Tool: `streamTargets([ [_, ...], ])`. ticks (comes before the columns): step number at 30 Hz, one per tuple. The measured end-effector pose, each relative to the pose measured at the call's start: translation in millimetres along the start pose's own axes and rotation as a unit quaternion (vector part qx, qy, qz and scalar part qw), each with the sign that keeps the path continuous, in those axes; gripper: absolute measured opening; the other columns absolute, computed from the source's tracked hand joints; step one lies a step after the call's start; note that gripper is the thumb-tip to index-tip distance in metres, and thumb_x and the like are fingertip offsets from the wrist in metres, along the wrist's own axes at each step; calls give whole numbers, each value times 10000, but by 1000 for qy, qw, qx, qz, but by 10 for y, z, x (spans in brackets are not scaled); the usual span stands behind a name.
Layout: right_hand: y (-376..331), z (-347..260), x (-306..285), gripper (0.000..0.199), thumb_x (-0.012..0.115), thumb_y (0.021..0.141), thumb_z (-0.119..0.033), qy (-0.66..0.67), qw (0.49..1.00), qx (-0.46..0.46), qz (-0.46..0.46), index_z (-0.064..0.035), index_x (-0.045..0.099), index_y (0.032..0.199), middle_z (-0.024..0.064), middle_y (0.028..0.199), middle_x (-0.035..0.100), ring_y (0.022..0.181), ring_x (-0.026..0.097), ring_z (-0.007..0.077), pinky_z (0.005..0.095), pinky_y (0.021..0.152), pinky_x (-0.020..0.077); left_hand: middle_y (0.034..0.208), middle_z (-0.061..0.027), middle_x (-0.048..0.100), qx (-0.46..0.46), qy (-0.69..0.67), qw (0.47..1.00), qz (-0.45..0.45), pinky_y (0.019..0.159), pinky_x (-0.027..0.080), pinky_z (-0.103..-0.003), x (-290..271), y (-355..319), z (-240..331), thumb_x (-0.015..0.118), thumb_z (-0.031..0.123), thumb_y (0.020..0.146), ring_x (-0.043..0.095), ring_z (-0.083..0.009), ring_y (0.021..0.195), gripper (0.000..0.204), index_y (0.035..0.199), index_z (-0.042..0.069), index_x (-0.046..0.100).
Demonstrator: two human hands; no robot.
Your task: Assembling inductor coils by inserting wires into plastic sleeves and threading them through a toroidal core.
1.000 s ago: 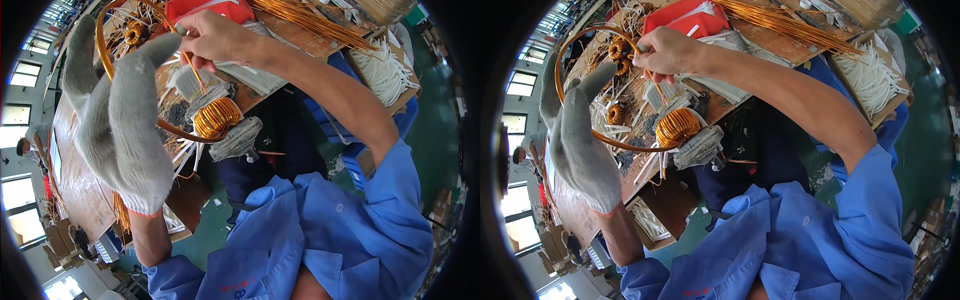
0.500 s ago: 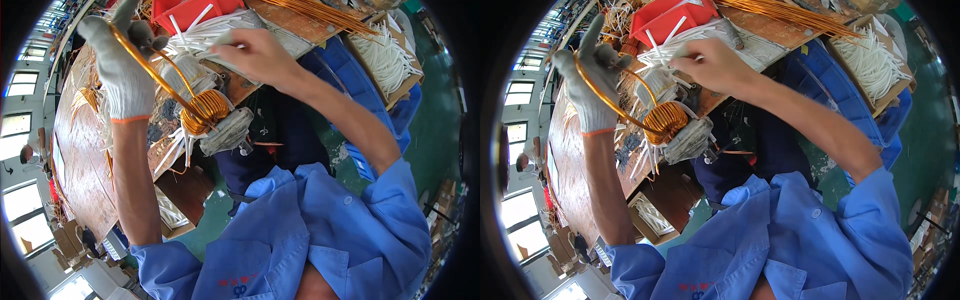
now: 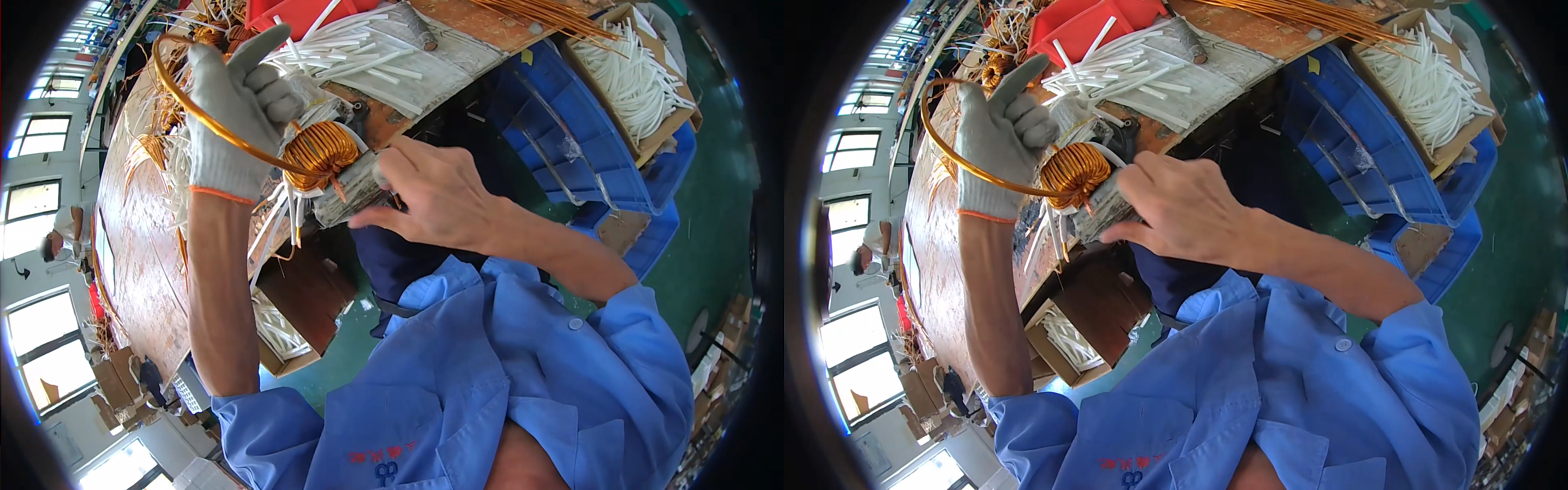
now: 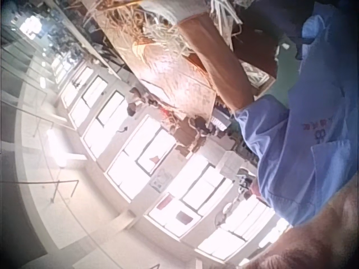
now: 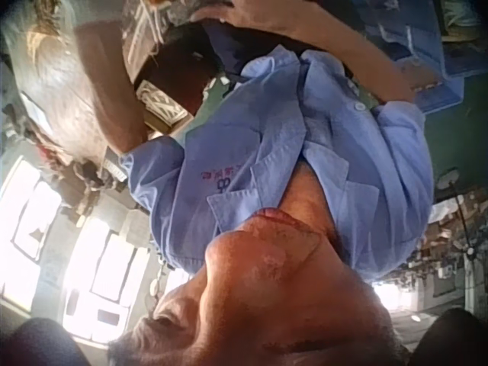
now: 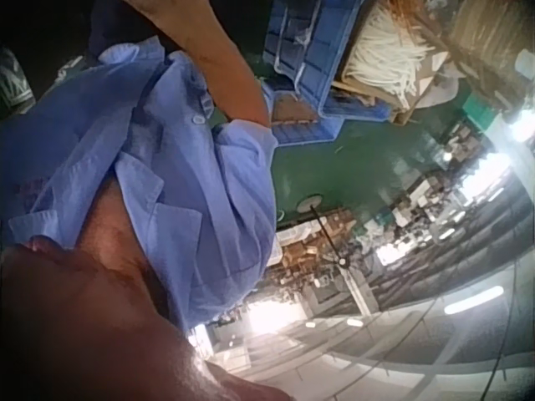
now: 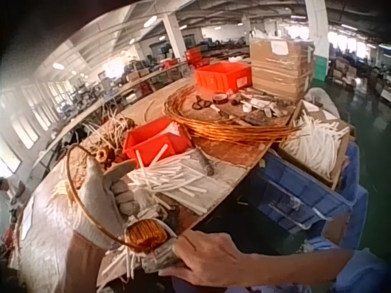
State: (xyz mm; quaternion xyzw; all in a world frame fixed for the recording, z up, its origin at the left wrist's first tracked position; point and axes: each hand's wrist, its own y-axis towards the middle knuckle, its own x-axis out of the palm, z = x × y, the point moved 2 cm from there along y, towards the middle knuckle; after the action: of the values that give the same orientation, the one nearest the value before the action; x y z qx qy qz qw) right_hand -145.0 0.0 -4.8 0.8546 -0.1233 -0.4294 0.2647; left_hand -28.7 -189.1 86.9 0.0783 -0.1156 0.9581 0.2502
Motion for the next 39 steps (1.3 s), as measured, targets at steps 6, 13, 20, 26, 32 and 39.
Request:
streamTargets([
  [6, 308, -226, 140, 362, 794, 882, -373, -120, 983, -120, 71, -64, 640, 773, 61, 649, 616, 570, 652, 244, 385, 506, 504, 766, -7, 366, 18, 23, 999, 23, 564, 415, -309, -11, 120, -51, 257, 634, 1114, 398, -140, 621, 872, 1275, -113, 677],
  [13, 292, -8, 210, 241, 745, 905, -166, -41, 983, -171, 57, -51, 611, 741, 83, 635, 608, 545, 649, 244, 386, 489, 524, 1021, -163, 708, 103, 72, 987, -96, 847, 627, -440, -245, 152, 153, 347, 459, 1160, 697, -249, 906, 658, 1249, -93, 694],
  [20, 201, -50, 150, 244, 760, 880, -107, -19, 978, -202, 47, -48, 579, 728, 82, 631, 583, 544, 640, 247, 373, 494, 528, 1144, -124, 702, 87, 225, 961, -134, 812, 640, -362, -427, 165, 37, 501, 263, 1116, 730, -219, 990, 394, 1303, -43, 666],
  [26, 135, -84, 87, 252, 771, 879, -113, 24, 985, -172, 23, -50, 576, 732, 68, 642, 575, 537, 637, 249, 381, 476, 518, 1052, -93, 671, 35, 244, 965, -90, 742, 630, -342, -335, 167, -52, 484, 286, 1133, 719, -194, 906, 402, 1265, -44, 672],
  [32, 131, -22, -201, 323, 787, 948, -162, 174, 979, -106, -20, -73, 582, 715, 64, 613, 560, 492, 587, 229, 366, 453, 455, 933, -70, 670, 76, -65, 969, -224, 651, 535, -293, -663, 713, -166, 593, 264, 1098, 669, -163, 797, 381, 1240, -77, 687],
  [39, 1078, 307, 48, 314, 708, 1028, -279, 289, 949, 65, 108, -4, 642, 893, 84, 766, 664, 695, 622, 170, 380, 630, 496, 803, -98, 679, 544, 351, 743, 168, 713, 527, -323, -335, 1157, 989, 599, 209, 1035, 622, -170, 752, 272, 1045, -20, 746],
])
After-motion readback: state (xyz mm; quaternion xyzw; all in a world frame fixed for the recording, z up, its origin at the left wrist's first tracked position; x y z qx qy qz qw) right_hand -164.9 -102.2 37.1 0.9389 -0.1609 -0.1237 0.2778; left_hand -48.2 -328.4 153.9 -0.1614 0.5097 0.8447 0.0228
